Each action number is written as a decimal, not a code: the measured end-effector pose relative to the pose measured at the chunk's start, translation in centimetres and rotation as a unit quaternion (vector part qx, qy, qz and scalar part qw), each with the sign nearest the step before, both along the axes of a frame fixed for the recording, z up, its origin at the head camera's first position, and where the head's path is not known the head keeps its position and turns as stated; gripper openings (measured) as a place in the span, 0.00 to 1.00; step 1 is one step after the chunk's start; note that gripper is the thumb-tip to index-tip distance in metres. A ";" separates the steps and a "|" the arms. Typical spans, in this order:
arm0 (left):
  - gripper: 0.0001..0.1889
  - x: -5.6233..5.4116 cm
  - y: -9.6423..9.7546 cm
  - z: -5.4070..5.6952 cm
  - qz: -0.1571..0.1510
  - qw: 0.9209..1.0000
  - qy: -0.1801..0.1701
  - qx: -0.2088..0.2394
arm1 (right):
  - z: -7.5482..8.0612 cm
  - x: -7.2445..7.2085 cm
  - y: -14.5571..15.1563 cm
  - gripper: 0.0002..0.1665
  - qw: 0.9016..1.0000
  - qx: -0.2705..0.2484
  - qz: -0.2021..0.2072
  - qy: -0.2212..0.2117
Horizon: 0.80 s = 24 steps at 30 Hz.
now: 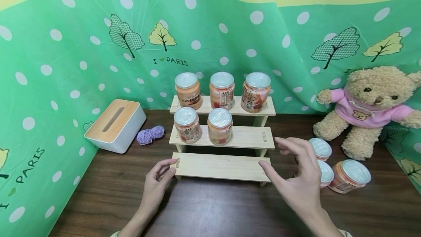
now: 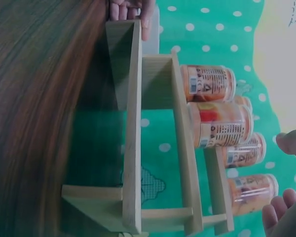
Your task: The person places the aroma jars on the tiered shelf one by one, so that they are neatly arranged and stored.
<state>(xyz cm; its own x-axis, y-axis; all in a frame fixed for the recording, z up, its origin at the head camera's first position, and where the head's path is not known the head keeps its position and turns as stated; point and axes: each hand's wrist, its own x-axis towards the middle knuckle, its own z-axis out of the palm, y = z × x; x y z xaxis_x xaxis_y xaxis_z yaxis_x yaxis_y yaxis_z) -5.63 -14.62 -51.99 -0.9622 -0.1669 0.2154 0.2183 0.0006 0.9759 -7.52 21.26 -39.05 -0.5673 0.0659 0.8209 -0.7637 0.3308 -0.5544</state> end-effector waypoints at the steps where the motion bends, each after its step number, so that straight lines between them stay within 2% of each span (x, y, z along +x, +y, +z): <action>1: 0.13 0.1 0.1 0.3 0.003 1.000 -0.008 0.002 | 0.0 0.1 0.1 0.45 1.000 0.001 -0.004 -0.002; 5: 0.14 0.3 0.4 1.3 0.010 0.999 -0.053 0.006 | -0.1 0.5 0.7 0.45 1.000 -0.002 -0.010 -0.016; 9: 0.14 0.3 0.6 1.7 0.013 0.997 -0.074 0.008 | -0.1 0.8 1.4 0.45 1.000 -0.008 -0.008 -0.028; 18: 0.14 0.2 0.6 1.7 0.014 0.997 -0.077 0.018 | -0.3 1.7 3.0 0.45 0.998 -0.042 0.001 -0.041; 24: 0.13 0.2 0.5 1.6 0.014 0.997 -0.074 0.014 | -1.2 2.0 4.7 0.47 0.997 -0.036 -0.039 -0.053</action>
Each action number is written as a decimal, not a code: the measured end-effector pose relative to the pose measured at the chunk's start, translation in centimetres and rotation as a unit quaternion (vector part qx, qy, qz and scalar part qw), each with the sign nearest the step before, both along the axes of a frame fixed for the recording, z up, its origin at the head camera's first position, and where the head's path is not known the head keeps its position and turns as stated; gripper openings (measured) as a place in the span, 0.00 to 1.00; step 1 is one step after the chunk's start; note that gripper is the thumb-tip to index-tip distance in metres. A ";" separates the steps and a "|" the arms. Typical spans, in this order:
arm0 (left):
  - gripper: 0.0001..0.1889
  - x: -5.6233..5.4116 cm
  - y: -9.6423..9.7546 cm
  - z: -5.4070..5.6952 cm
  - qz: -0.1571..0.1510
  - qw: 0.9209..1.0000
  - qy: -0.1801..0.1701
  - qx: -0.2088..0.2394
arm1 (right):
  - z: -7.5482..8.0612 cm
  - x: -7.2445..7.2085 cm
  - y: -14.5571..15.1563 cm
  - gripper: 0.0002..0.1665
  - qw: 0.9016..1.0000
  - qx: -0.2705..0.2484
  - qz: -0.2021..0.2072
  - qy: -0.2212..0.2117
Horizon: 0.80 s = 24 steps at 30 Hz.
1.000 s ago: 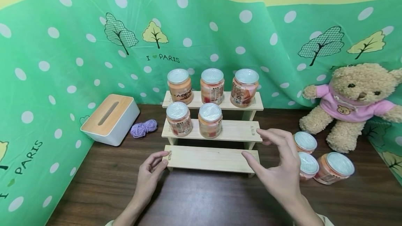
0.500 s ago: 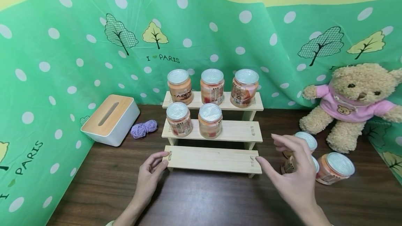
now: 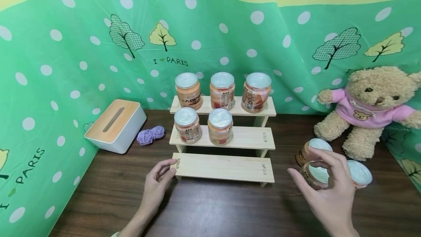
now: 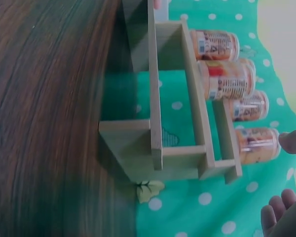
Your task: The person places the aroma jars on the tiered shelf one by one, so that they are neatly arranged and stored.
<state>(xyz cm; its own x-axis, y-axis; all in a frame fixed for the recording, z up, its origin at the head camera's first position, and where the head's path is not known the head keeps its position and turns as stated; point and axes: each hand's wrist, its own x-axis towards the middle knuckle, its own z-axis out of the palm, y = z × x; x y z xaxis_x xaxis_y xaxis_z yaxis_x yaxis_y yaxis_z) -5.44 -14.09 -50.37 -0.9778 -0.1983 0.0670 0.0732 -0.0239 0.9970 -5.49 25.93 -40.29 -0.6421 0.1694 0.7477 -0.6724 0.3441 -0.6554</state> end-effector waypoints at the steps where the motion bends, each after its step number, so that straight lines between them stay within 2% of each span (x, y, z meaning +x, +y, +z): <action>1: 0.13 0.0 0.0 0.0 -0.001 1.000 0.000 0.000 | -0.2 0.1 0.3 0.46 1.000 -0.001 -0.004 -0.003; 7: 0.14 0.0 0.0 0.0 -0.002 1.000 -0.004 -0.001 | -1.1 0.7 2.0 0.47 0.998 0.000 -0.042 -0.042; 10: 0.14 0.0 0.0 0.0 0.000 1.000 -0.007 -0.003 | -1.3 0.9 2.5 0.44 0.998 -0.012 -0.046 -0.050; 14: 0.14 0.0 0.0 0.0 0.000 1.000 -0.006 -0.006 | -1.3 1.0 3.2 0.37 0.996 -0.003 -0.076 -0.049; 18: 0.14 0.0 0.0 0.0 0.000 1.000 -0.004 -0.006 | -1.5 0.9 4.1 0.37 0.993 0.016 -0.107 -0.050; 24: 0.14 0.0 0.0 -0.1 0.002 1.000 -0.003 -0.006 | -2.3 0.7 5.8 0.35 0.993 0.013 -0.111 -0.048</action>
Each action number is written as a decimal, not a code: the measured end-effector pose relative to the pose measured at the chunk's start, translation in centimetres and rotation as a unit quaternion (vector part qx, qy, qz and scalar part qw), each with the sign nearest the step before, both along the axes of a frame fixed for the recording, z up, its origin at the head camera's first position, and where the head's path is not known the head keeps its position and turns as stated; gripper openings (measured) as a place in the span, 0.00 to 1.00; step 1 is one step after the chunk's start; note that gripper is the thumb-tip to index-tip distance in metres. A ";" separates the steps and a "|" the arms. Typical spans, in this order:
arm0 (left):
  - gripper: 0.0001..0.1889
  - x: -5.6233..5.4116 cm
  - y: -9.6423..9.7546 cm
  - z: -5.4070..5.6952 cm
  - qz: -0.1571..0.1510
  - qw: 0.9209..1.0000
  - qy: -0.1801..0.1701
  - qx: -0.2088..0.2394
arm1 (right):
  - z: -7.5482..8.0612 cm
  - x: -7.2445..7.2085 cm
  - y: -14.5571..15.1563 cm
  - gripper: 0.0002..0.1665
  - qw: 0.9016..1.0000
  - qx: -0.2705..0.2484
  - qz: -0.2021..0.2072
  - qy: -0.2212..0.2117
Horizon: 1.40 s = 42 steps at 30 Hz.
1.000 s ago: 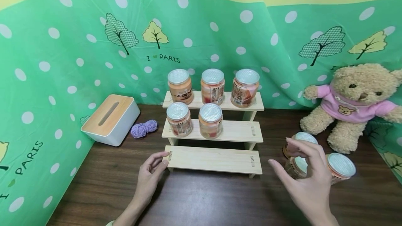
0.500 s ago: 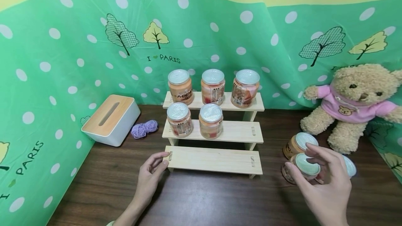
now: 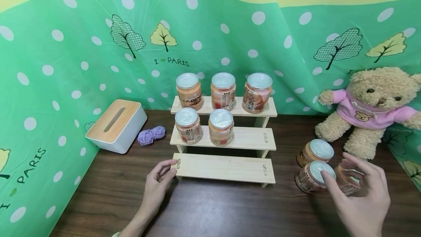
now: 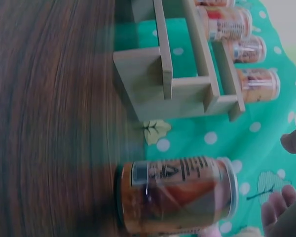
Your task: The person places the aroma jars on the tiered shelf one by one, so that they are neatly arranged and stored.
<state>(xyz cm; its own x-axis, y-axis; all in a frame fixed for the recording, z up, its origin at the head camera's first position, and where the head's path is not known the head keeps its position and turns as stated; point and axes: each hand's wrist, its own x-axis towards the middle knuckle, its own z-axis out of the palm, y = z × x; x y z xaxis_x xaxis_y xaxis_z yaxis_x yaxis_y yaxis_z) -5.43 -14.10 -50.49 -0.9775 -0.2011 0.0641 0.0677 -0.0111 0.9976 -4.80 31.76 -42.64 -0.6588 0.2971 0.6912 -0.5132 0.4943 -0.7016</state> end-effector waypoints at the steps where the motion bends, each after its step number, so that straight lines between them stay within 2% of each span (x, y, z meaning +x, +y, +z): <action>1: 0.14 0.0 0.0 0.0 0.000 1.000 0.000 0.000 | -0.1 0.0 0.3 0.35 1.000 -0.003 -0.001 -0.002; 8: 0.13 0.0 0.1 0.0 0.000 1.000 -0.003 -0.002 | -0.5 0.1 1.9 0.34 0.999 -0.013 -0.022 -0.030; 14: 0.13 0.1 -0.1 -0.2 -0.004 0.999 0.031 -0.006 | -0.7 0.1 3.2 0.36 0.991 -0.005 -0.111 -0.078; 16: 0.13 0.1 -0.1 -0.3 -0.005 0.999 0.038 -0.006 | -1.0 0.0 3.6 0.37 0.988 -0.013 -0.129 -0.089; 21: 0.14 0.2 -0.1 -0.2 -0.004 1.000 0.029 -0.003 | -1.4 -0.2 4.4 0.34 0.987 -0.035 -0.130 -0.091; 24: 0.14 0.1 -0.1 -0.3 -0.005 0.999 0.032 -0.003 | -1.6 -0.1 5.0 0.33 0.987 -0.029 -0.131 -0.092; 27: 0.13 -0.1 -0.4 -1.5 -0.015 0.997 0.070 -0.005 | -2.0 -0.1 5.7 0.32 0.988 -0.015 -0.127 -0.089; 31: 0.13 -0.3 -0.6 -2.2 -0.023 0.994 0.103 -0.006 | -2.5 -0.2 6.5 0.32 0.988 0.000 -0.127 -0.089; 34: 0.13 -0.2 -0.5 -1.6 -0.020 0.995 0.099 -0.006 | -2.9 -0.3 7.0 0.31 0.987 0.000 -0.133 -0.094; 38: 0.13 0.0 -0.3 -0.8 -0.010 0.998 0.060 -0.004 | -3.3 -0.4 7.6 0.31 0.987 -0.002 -0.127 -0.097; 41: 0.13 0.1 -0.1 -0.2 -0.004 1.000 0.028 -0.002 | -3.6 -0.6 8.2 0.31 0.991 -0.005 -0.101 -0.088; 42: 0.13 0.1 -0.1 -0.2 -0.004 1.000 0.029 -0.005 | -3.8 -0.6 8.4 0.31 0.992 -0.004 -0.091 -0.085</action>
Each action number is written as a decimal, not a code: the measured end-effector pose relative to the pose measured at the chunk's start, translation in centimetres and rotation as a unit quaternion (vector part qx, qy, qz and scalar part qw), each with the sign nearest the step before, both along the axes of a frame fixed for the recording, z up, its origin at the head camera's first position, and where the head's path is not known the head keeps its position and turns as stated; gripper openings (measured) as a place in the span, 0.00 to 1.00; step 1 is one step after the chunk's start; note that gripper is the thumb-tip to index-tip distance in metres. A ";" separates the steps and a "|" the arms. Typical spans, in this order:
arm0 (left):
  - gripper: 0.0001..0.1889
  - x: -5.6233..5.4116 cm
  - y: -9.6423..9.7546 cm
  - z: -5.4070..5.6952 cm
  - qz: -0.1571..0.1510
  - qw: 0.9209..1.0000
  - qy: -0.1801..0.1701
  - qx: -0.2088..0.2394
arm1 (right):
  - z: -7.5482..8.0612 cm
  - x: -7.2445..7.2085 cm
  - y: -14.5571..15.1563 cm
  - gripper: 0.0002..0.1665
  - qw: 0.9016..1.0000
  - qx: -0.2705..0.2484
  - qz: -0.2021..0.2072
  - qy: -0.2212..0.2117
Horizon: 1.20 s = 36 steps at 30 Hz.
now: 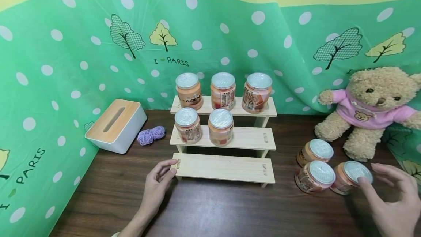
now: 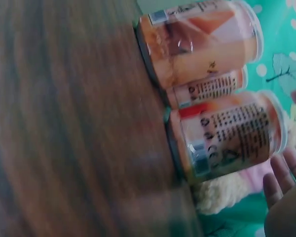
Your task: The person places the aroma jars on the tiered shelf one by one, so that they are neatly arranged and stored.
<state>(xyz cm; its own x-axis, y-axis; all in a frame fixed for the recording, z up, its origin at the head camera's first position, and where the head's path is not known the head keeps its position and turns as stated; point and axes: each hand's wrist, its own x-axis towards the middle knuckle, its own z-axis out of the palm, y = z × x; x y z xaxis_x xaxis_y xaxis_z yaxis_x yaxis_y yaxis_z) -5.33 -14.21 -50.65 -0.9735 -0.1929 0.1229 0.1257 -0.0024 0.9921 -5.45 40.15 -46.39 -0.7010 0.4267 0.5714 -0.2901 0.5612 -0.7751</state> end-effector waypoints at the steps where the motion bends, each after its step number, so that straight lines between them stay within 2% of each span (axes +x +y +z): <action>1: 0.13 0.0 0.0 0.0 -0.001 1.000 0.001 0.002 | -0.2 -0.1 0.2 0.30 1.000 -0.008 0.017 0.008; 3: 0.13 0.0 0.0 -0.1 -0.003 1.000 0.013 -0.001 | -0.7 -0.2 0.6 0.30 0.999 -0.021 0.043 0.016; 5: 0.13 -0.1 -0.1 -0.2 -0.006 1.000 0.019 0.000 | -1.2 -0.3 1.0 0.30 0.995 -0.057 0.081 0.028; 6: 0.13 -0.2 -0.2 -0.7 -0.009 0.999 0.030 -0.001 | -1.5 -0.3 1.2 0.30 0.992 -0.072 0.098 0.032; 10: 0.13 -0.2 -0.3 -0.9 -0.013 0.999 0.041 0.001 | -2.1 -0.2 1.7 0.30 0.992 -0.073 0.106 0.013; 12: 0.13 -0.2 -0.3 -0.9 -0.013 0.999 0.049 0.001 | -2.3 -0.2 1.8 0.29 0.994 -0.055 0.094 0.001; 13: 0.13 -0.1 -0.2 -0.5 -0.011 0.999 0.042 0.001 | -2.4 -0.2 1.9 0.29 0.994 -0.050 0.093 0.000; 15: 0.13 -0.2 -0.3 -0.9 -0.010 0.999 0.050 -0.003 | -2.7 -0.3 2.1 0.27 0.987 -0.089 0.132 0.029; 18: 0.13 -0.4 -0.6 -1.7 -0.009 0.999 0.034 0.000 | -3.2 -0.3 2.2 0.26 0.970 -0.142 0.186 0.067; 19: 0.12 -0.5 -0.7 -2.1 -0.009 1.000 0.027 0.004 | -3.3 -0.3 2.2 0.26 0.967 -0.152 0.191 0.070; 22: 0.12 -0.8 -1.0 -3.2 -0.012 0.999 0.031 0.005 | -3.3 -0.2 2.1 0.31 0.984 -0.109 0.139 0.027; 24: 0.13 -0.8 -1.0 -3.2 -0.014 0.999 0.034 0.003 | -3.2 -0.1 2.0 0.37 0.994 -0.060 0.086 -0.016; 25: 0.13 -0.8 -1.0 -3.2 -0.015 0.999 0.048 -0.004 | -3.2 -0.1 1.9 0.40 0.996 -0.043 0.066 -0.035; 26: 0.13 -0.7 -0.8 -2.8 -0.014 0.999 0.052 -0.009 | -3.2 -0.1 1.9 0.42 0.997 -0.033 0.058 -0.046; 28: 0.13 -0.4 -0.5 -1.6 -0.008 0.999 0.030 -0.008 | -3.3 -0.1 1.9 0.45 0.996 -0.030 0.049 -0.062; 30: 0.13 -0.4 -0.5 -1.3 -0.006 1.000 0.007 -0.003 | -3.3 0.0 1.9 0.47 0.996 -0.032 0.049 -0.070; 31: 0.13 -0.4 -0.4 -1.2 -0.006 1.000 0.006 -0.001 | -3.4 0.0 2.0 0.48 0.996 -0.032 0.050 -0.074; 33: 0.13 -0.5 -0.6 -1.7 -0.008 1.000 0.009 -0.001 | -3.5 0.0 2.0 0.48 0.996 -0.022 0.056 -0.071; 35: 0.13 -0.7 -0.8 -2.8 -0.015 0.999 0.036 -0.003 | -3.6 0.0 2.1 0.50 0.996 -0.013 0.073 -0.057; 36: 0.13 -0.6 -0.7 -2.7 -0.015 0.999 0.042 -0.001 | -3.7 0.0 2.1 0.49 0.995 -0.008 0.079 -0.052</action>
